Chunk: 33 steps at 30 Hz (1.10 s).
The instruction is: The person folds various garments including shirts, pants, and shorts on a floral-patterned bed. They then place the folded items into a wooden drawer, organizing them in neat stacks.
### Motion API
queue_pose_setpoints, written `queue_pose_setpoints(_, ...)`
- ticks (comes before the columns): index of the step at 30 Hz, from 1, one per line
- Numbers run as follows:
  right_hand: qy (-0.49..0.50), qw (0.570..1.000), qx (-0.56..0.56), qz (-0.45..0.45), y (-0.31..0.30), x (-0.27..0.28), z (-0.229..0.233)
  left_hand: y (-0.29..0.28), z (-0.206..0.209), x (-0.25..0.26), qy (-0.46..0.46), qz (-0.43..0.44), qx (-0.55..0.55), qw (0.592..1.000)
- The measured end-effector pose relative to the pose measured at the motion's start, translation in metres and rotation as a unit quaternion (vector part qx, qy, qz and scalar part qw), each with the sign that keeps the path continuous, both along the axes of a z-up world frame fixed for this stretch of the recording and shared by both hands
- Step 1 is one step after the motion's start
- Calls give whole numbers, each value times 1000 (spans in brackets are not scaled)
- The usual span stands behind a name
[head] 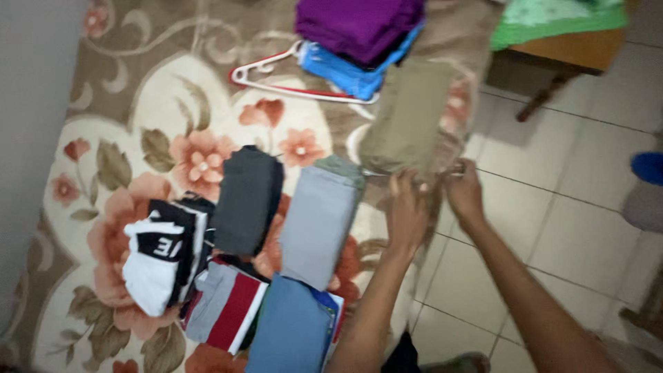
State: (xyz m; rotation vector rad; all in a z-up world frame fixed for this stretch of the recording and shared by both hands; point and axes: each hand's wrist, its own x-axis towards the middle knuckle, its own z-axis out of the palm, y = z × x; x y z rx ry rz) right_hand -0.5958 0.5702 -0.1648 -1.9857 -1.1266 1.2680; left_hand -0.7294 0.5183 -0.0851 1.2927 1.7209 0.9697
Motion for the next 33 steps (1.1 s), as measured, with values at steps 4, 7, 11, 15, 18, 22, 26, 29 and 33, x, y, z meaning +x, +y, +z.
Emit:
queue_pose_setpoints(4,147,986,-58,-56,65,-13,-25,47,-32,-27,142,-62,110,982)
queue_pose_setpoints(7,229,968,-71,-80,90,-21,-30,76,-47,-27,213,-59,39,975)
queue_pose_setpoints(11,253,946,-84,-185,107,-37,-17,85,-57,-33,262,-87,3,961)
queue_pose_setpoints(15,321,930,-94,-153,115,-45,14,81,-58,-40,270,-75,0,960)
queue_pose_setpoints(18,281,935,-137,-167,125,-47,32,84,-53,-38,275,-59,3,960)
queue_pose_setpoints(22,344,930,-93,-92,133,-57,36,83,-42,-36,236,-26,-28,971)
queue_pose_setpoints(26,328,937,-99,-68,143,-68,35,83,-24,-36,226,33,-44,973)
queue_pose_setpoints(29,372,923,-77,-70,131,-70,37,70,-8,-31,200,120,-61,971)
queue_pose_setpoints(33,499,848,-56,-170,92,-54,40,42,12,-12,73,250,-11,965)
